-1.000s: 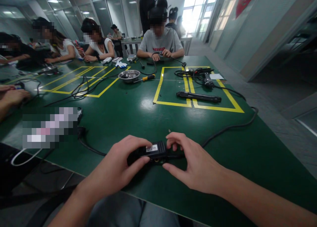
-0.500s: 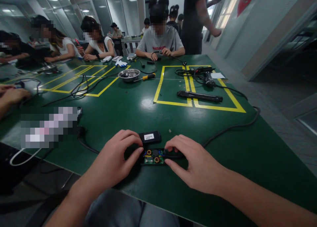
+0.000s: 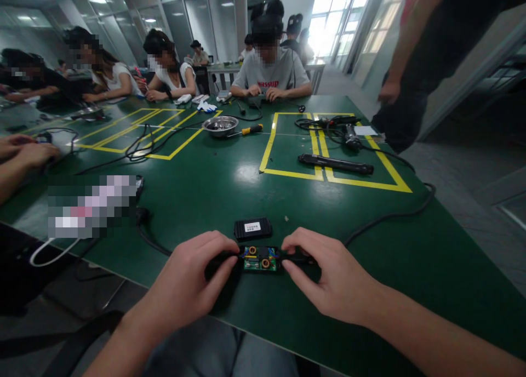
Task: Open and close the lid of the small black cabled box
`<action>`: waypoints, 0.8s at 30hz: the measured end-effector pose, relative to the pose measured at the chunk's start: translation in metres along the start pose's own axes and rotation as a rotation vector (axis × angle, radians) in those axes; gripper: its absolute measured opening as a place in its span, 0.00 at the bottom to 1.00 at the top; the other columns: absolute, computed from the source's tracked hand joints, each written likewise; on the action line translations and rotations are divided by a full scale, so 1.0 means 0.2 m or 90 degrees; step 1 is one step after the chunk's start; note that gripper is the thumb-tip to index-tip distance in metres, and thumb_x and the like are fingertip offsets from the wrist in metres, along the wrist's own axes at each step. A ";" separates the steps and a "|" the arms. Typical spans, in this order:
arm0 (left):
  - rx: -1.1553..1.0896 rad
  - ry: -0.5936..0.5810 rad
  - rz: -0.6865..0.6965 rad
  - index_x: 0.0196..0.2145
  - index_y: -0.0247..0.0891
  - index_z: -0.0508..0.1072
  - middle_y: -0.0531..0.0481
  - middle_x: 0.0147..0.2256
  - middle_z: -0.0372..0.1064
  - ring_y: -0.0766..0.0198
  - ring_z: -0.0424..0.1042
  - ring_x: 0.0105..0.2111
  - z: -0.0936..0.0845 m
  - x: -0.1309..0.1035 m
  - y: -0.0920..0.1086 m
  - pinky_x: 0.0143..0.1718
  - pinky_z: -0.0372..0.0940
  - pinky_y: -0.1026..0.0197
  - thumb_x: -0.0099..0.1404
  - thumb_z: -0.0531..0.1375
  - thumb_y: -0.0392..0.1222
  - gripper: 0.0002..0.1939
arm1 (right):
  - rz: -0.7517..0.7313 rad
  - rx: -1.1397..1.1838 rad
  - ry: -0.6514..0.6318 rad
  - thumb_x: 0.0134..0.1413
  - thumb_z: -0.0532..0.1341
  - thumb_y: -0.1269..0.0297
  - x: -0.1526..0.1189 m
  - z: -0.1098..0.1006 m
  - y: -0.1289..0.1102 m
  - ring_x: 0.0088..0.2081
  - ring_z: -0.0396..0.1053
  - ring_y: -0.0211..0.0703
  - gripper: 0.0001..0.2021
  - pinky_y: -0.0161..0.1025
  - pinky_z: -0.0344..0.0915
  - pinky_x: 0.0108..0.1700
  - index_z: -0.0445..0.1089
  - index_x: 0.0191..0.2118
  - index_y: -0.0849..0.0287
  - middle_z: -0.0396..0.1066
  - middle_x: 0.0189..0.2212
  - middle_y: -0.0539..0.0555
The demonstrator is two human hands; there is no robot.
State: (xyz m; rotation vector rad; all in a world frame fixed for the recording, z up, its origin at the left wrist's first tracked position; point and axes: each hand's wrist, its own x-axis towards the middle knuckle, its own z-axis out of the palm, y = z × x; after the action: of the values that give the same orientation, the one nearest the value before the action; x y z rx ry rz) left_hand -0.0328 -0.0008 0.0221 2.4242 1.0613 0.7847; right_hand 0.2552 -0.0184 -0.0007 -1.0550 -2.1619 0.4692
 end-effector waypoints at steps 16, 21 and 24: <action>0.051 -0.028 0.009 0.59 0.46 0.86 0.42 0.61 0.81 0.48 0.79 0.60 0.03 0.16 -0.07 0.62 0.75 0.43 0.81 0.62 0.34 0.16 | -0.001 -0.036 -0.036 0.66 0.57 0.77 0.01 -0.01 0.01 0.35 0.73 0.50 0.10 0.47 0.68 0.38 0.64 0.39 0.52 0.76 0.34 0.54; 0.095 -0.036 -0.050 0.57 0.46 0.87 0.44 0.55 0.85 0.48 0.82 0.54 0.06 0.19 -0.12 0.58 0.78 0.43 0.78 0.67 0.34 0.15 | 0.020 -0.042 -0.022 0.64 0.59 0.76 0.00 0.00 0.00 0.35 0.73 0.50 0.09 0.46 0.68 0.38 0.66 0.43 0.53 0.75 0.34 0.54; 0.039 -0.014 0.006 0.58 0.45 0.85 0.44 0.55 0.84 0.50 0.81 0.54 0.02 0.14 -0.08 0.58 0.78 0.47 0.80 0.65 0.35 0.14 | 0.049 -0.027 -0.008 0.60 0.60 0.75 -0.01 0.00 0.00 0.36 0.73 0.50 0.13 0.46 0.68 0.38 0.66 0.47 0.52 0.74 0.36 0.53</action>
State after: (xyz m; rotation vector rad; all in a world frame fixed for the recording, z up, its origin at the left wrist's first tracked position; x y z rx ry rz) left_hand -0.0223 0.0303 0.0195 2.4841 1.0809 0.7369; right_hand 0.2556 -0.0209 -0.0014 -1.1641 -2.1568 0.4680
